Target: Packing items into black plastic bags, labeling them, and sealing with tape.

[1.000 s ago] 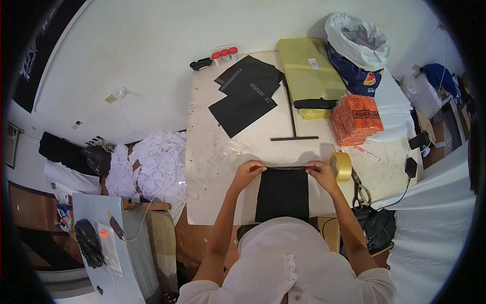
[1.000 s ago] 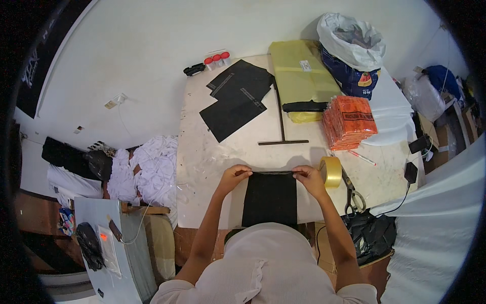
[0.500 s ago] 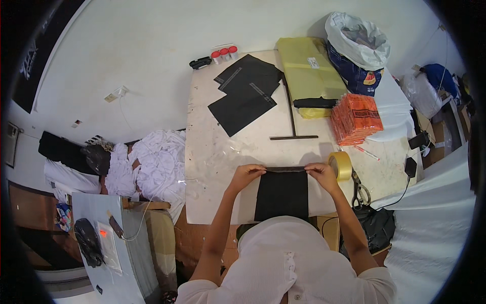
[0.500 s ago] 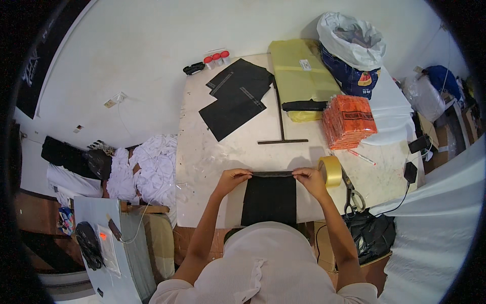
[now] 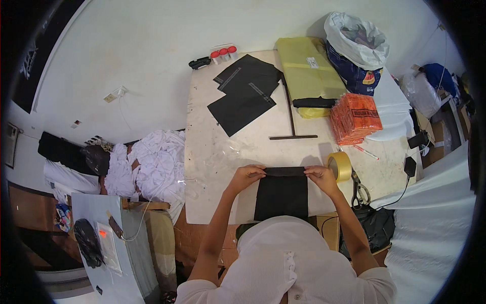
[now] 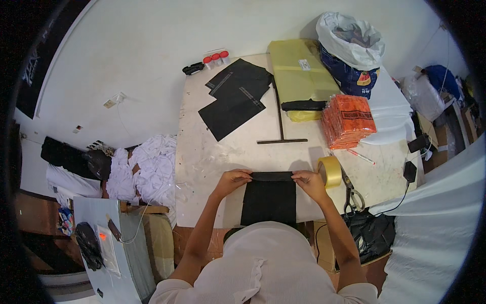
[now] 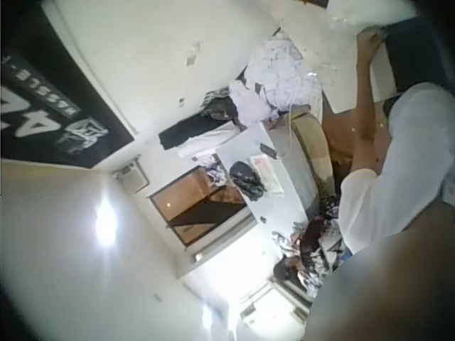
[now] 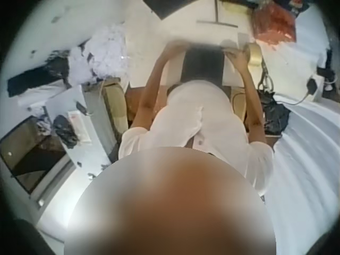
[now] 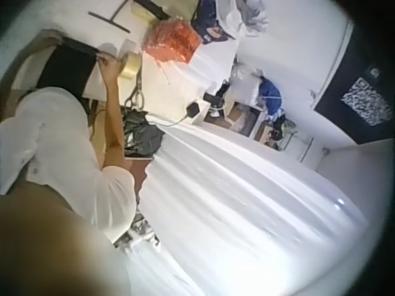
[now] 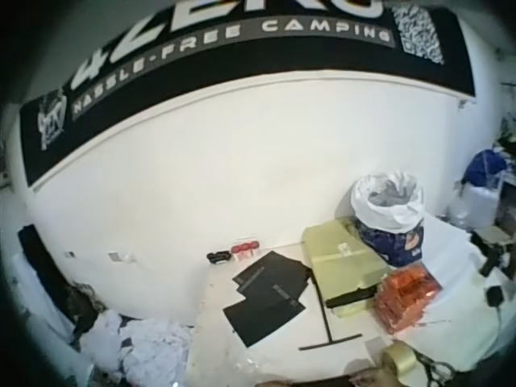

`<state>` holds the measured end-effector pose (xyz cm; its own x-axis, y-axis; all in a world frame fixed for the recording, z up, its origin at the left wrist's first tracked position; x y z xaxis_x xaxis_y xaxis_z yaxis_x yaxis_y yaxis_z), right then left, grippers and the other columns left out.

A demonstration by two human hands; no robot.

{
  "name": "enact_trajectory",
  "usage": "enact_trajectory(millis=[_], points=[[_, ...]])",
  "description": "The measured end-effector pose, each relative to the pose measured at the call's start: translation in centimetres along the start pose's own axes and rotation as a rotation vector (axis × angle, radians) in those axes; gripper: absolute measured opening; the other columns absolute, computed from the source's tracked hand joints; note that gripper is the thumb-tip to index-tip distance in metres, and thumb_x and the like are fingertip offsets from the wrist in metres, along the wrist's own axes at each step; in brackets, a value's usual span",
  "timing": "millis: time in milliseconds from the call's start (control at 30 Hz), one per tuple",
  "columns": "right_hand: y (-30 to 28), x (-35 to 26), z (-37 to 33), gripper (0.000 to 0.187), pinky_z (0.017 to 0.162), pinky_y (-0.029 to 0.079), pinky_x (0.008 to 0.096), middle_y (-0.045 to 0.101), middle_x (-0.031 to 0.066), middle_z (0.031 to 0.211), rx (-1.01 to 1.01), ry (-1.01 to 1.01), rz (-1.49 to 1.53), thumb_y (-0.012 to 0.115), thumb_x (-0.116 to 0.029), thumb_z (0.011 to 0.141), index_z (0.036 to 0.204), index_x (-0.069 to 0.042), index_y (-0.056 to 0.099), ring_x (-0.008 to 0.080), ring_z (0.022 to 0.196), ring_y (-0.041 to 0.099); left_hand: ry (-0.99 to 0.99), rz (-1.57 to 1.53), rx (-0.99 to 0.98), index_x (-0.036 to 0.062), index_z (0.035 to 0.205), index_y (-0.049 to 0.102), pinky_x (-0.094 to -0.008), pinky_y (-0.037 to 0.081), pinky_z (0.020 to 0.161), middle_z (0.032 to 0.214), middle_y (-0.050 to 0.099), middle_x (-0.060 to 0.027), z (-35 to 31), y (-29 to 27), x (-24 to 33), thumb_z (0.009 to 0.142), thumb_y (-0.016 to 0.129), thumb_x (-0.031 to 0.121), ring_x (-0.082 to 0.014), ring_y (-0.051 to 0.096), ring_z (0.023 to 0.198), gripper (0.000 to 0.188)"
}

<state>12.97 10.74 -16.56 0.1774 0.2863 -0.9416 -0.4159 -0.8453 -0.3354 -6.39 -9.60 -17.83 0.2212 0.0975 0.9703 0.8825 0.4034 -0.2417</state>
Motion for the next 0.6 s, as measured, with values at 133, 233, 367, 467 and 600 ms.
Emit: enact_trajectory(millis=[133,233,367,467,600], points=[[-0.1,-1.2,-0.3,0.016,0.07,0.053,0.0263,0.064,0.012,0.099,0.014,-0.096,-0.146,0.061,0.005,0.074,0.088,-0.001,0.066,0.0184,0.082,0.064,0.084,0.134,0.008,0.002,0.086,0.067,-0.0273,0.051,0.077,0.101,0.063,-0.0091,0.0,-0.1,0.4,0.076,0.065,-0.001,-0.018,0.062,0.088,0.012],[0.0,-0.9,-0.6,0.016,0.069,0.053,0.0271,0.064,0.0126,0.099,0.016,-0.093,-0.153,0.061,0.005,0.074,0.088,-0.002,0.066,0.0206,0.081,0.065,0.142,0.187,0.011,0.0032,0.087,0.067,-0.0273,0.052,0.073,0.102,0.063,-0.0085,-0.2,0.0,0.8,0.074,0.066,0.0,-0.0195,0.062,0.084,0.013],[0.1,-1.4,-0.7,0.017,0.068,0.053,0.0272,0.064,0.0125,0.098,0.018,-0.122,-0.193,0.061,0.004,0.073,0.088,-0.002,0.066,0.0208,0.081,0.064,0.188,0.25,0.022,0.0037,0.085,0.067,-0.0284,0.052,0.071,0.102,0.063,-0.0079,-0.3,0.0,1.0,0.074,0.066,0.002,-0.0206,0.062,0.085,0.011],[0.1,-1.7,-0.7,0.017,0.067,0.053,0.0275,0.064,0.0126,0.099,0.026,-0.139,-0.211,0.062,0.004,0.073,0.088,-0.003,0.066,0.0219,0.082,0.064,0.204,0.296,0.019,0.0034,0.085,0.067,-0.0288,0.052,0.071,0.102,0.063,-0.0077,-0.4,0.2,1.2,0.074,0.066,0.002,-0.021,0.061,0.087,0.011],[0.1,-1.6,-0.8,0.016,0.067,0.052,0.0282,0.065,0.0117,0.097,0.039,-0.217,-0.285,0.063,0.002,0.073,0.088,-0.005,0.066,0.0214,0.08,0.064,0.219,0.32,0.019,0.0031,0.084,0.067,-0.0288,0.052,0.07,0.102,0.062,-0.0078,-0.4,0.2,1.4,0.074,0.067,0.003,-0.0212,0.06,0.089,0.01]])
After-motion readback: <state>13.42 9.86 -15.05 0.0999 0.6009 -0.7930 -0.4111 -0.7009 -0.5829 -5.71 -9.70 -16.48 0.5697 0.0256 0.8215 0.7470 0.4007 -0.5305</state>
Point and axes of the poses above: each hand's wrist, its own z-axis towards the middle knuckle, its own y-axis out of the palm, x = y × z, the point moved 5 cm from there along z, towards the middle knuckle
